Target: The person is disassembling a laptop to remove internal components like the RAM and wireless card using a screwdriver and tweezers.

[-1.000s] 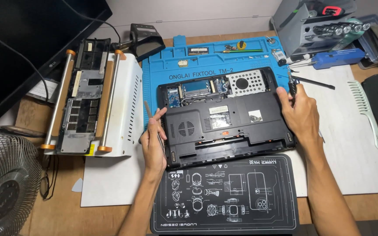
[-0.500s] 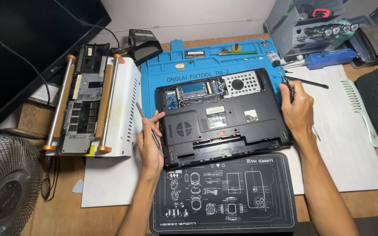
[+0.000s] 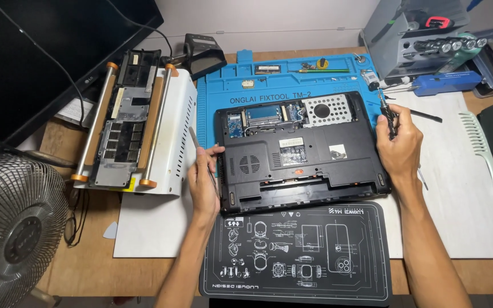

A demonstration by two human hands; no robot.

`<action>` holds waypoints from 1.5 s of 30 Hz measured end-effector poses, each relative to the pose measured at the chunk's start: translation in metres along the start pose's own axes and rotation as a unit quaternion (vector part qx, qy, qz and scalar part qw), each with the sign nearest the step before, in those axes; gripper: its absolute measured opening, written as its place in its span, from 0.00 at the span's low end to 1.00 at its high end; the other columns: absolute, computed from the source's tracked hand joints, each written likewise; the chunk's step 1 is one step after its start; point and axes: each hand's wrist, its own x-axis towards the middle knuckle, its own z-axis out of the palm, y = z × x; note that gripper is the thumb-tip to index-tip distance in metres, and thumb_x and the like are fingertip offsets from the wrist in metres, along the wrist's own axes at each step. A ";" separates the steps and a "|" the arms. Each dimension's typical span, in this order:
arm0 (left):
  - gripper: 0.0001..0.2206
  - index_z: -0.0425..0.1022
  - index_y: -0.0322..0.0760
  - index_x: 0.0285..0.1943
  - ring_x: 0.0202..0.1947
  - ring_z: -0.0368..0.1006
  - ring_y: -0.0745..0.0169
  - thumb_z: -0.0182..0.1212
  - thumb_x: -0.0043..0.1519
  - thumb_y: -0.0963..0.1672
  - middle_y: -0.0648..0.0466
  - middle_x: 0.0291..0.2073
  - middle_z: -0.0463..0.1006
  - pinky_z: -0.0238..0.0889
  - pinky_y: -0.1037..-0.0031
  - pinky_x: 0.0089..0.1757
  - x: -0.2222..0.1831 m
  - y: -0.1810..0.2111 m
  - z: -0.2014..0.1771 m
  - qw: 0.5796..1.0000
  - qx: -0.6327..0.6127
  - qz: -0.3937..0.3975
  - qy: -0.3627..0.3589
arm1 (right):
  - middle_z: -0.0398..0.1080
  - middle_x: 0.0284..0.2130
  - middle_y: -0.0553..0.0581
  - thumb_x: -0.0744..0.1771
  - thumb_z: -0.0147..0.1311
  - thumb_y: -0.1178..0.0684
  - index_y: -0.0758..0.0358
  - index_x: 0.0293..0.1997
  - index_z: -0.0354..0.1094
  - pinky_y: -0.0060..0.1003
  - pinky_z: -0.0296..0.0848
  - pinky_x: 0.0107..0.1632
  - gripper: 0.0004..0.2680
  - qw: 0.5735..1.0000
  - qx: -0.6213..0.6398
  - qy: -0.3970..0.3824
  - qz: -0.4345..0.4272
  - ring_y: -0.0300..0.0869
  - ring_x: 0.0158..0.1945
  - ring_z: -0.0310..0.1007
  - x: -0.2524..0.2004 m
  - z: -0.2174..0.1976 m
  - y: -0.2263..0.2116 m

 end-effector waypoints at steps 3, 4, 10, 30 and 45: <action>0.21 0.58 0.44 0.23 0.46 0.74 0.59 0.43 0.72 0.51 0.47 0.33 0.76 0.62 0.59 0.61 0.002 -0.002 -0.003 1.000 0.030 0.005 0.002 | 0.60 0.24 0.52 0.74 0.54 0.61 0.71 0.57 0.67 0.42 0.61 0.31 0.06 0.999 -0.033 -0.012 -0.028 0.42 0.26 0.59 0.000 -0.004 -0.014; 0.21 0.58 0.44 0.23 0.46 0.74 0.59 0.43 0.72 0.51 0.47 0.33 0.76 0.62 0.59 0.61 0.003 -0.004 -0.005 1.000 0.031 0.006 0.003 | 0.60 0.24 0.52 0.74 0.54 0.61 0.71 0.57 0.67 0.42 0.61 0.31 0.06 0.999 -0.032 -0.014 -0.029 0.42 0.26 0.59 0.000 -0.003 -0.014; 0.20 0.58 0.44 0.26 0.42 0.70 0.63 0.42 0.73 0.51 0.52 0.32 0.74 0.61 0.69 0.50 0.003 -0.010 -0.009 0.997 0.067 0.034 -0.010 | 0.60 0.25 0.53 0.74 0.57 0.62 0.72 0.59 0.68 0.41 0.62 0.31 0.08 0.999 -0.031 -0.006 -0.044 0.42 0.27 0.61 0.000 -0.004 -0.015; 0.19 0.61 0.21 0.70 0.25 0.74 0.46 0.49 0.69 0.38 0.37 0.45 0.67 0.69 0.64 0.24 0.045 -0.014 0.011 0.792 0.597 0.128 -0.018 | 0.60 0.24 0.53 0.73 0.59 0.63 0.74 0.59 0.72 0.40 0.64 0.33 0.08 0.996 -0.044 -0.008 -0.074 0.40 0.26 0.59 0.000 -0.006 -0.016; 0.18 0.69 0.28 0.58 0.36 0.76 0.31 0.55 0.59 0.32 0.36 0.45 0.72 0.72 0.48 0.32 0.098 -0.020 0.016 0.709 0.699 0.029 -0.082 | 0.71 0.28 0.60 0.74 0.58 0.61 0.77 0.59 0.74 0.41 0.66 0.34 0.08 0.993 -0.062 -0.021 -0.097 0.44 0.27 0.65 0.003 -0.006 -0.014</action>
